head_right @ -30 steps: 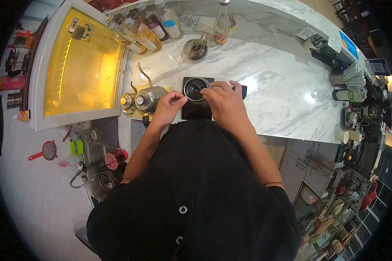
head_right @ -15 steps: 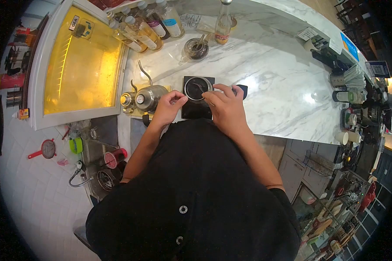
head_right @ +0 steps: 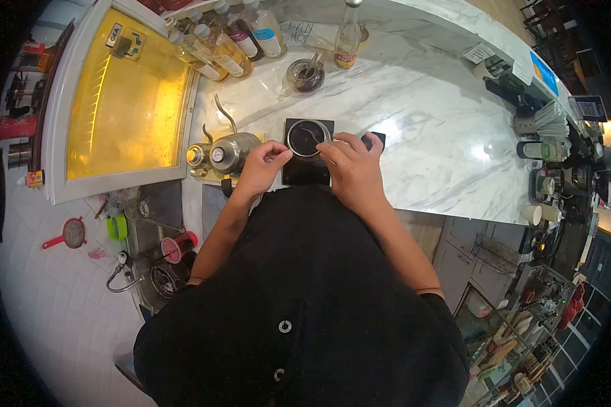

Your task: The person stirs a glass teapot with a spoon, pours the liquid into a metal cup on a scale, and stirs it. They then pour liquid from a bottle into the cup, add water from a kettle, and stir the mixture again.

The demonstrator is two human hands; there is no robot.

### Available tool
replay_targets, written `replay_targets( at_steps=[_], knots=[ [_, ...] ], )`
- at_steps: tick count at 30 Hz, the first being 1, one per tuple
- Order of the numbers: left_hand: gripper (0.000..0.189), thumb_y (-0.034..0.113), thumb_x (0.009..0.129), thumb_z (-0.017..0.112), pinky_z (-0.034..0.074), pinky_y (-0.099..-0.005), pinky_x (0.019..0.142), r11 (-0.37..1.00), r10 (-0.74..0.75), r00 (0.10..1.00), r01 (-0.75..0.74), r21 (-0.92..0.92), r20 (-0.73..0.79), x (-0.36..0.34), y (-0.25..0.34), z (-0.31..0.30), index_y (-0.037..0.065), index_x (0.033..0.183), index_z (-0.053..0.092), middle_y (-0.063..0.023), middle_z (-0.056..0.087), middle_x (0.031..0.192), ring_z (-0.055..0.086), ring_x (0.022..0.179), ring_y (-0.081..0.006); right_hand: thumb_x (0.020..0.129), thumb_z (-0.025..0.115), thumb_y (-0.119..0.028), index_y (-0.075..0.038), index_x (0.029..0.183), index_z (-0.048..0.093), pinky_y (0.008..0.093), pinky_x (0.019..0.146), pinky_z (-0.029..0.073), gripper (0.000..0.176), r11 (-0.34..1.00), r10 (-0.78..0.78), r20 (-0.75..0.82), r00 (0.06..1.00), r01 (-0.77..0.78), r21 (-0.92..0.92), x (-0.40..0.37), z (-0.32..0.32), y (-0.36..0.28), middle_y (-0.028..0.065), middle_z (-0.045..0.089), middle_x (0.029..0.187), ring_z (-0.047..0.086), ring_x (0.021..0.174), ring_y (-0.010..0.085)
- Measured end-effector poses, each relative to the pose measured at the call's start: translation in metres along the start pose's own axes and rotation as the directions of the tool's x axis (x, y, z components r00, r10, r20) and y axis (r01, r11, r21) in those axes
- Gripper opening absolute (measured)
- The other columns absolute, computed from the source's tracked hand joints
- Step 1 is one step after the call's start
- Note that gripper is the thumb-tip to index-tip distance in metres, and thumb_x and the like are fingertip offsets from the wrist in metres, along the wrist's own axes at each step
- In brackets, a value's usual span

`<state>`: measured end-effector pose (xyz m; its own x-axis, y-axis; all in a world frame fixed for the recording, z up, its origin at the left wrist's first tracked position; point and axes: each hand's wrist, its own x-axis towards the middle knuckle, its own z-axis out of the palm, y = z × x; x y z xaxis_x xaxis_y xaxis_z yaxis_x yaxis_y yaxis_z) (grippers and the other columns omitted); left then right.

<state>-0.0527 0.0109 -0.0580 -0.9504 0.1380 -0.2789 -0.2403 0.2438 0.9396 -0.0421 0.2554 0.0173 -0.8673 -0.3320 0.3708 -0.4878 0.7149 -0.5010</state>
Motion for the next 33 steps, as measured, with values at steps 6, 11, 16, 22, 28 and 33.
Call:
replay_targets(
  at_steps=[6,11,16,22,28,33],
  knots=[
    [0.017,0.018,0.099,0.075,0.050,-0.0270,0.082,1.000,0.013,1.000,-0.013,-0.019,0.005,0.000,-0.002,0.000,0.003,0.105,0.072,0.0006,0.071,0.093,0.062,0.087,-0.0082,0.092,0.073,-0.007,-0.014,0.112,0.070,0.0615,0.106,0.036,0.021,1.000,0.011,-0.026,1.000,-0.012,-0.015,-0.004,-0.003,0.002,0.0003,0.073,0.106,0.066,0.115,0.0245],
    [0.016,0.018,0.099,0.075,0.050,-0.0270,0.081,1.000,0.021,1.000,-0.021,-0.021,0.000,0.001,-0.006,0.001,0.004,0.104,0.072,0.0013,0.071,0.092,0.062,0.087,-0.0081,0.092,0.073,-0.007,-0.013,0.112,0.070,0.0619,0.106,0.036,0.021,1.000,-0.007,0.001,1.000,0.007,0.005,-0.005,-0.001,-0.002,0.0005,0.073,0.106,0.066,0.115,0.0241],
    [0.015,0.017,0.098,0.075,0.051,-0.0271,0.081,1.000,0.028,1.000,-0.028,0.010,-0.008,0.000,-0.001,0.000,0.003,0.103,0.073,0.0011,0.071,0.092,0.062,0.087,-0.0080,0.092,0.073,-0.007,-0.013,0.112,0.071,0.0611,0.105,0.036,0.022,1.000,0.014,-0.012,1.000,-0.014,-0.005,-0.003,0.003,0.000,0.0009,0.073,0.105,0.066,0.115,0.0234],
    [0.015,0.018,0.098,0.075,0.050,-0.0272,0.081,0.999,0.033,0.999,-0.033,0.001,-0.005,0.000,-0.002,0.000,0.003,0.103,0.073,0.0007,0.071,0.092,0.062,0.087,-0.0079,0.096,0.069,-0.005,-0.012,0.112,0.070,0.0537,0.109,0.034,0.017,0.999,0.032,-0.002,0.999,-0.032,-0.004,-0.005,-0.007,-0.001,0.0024,0.074,0.106,0.066,0.116,0.0234],
    [0.016,0.018,0.099,0.075,0.051,-0.0275,0.082,0.999,0.032,0.999,-0.032,0.000,-0.006,-0.001,-0.001,0.001,0.003,0.105,0.073,0.0003,0.072,0.093,0.064,0.088,-0.0087,0.093,0.073,-0.009,-0.012,0.112,0.071,0.0591,0.104,0.037,0.020,1.000,-0.005,-0.028,1.000,0.006,0.016,-0.003,0.003,-0.002,0.0028,0.073,0.103,0.067,0.112,0.0231],
    [0.018,0.018,0.099,0.075,0.051,-0.0278,0.083,0.999,0.037,0.999,-0.037,-0.004,0.003,0.000,0.000,0.001,0.003,0.108,0.074,-0.0001,0.073,0.095,0.064,0.089,-0.0092,0.093,0.073,-0.009,-0.012,0.112,0.071,0.0582,0.104,0.037,0.020,1.000,0.007,-0.045,0.999,-0.007,0.005,-0.003,0.001,0.003,0.0029,0.073,0.103,0.067,0.112,0.0230]
  ],
)
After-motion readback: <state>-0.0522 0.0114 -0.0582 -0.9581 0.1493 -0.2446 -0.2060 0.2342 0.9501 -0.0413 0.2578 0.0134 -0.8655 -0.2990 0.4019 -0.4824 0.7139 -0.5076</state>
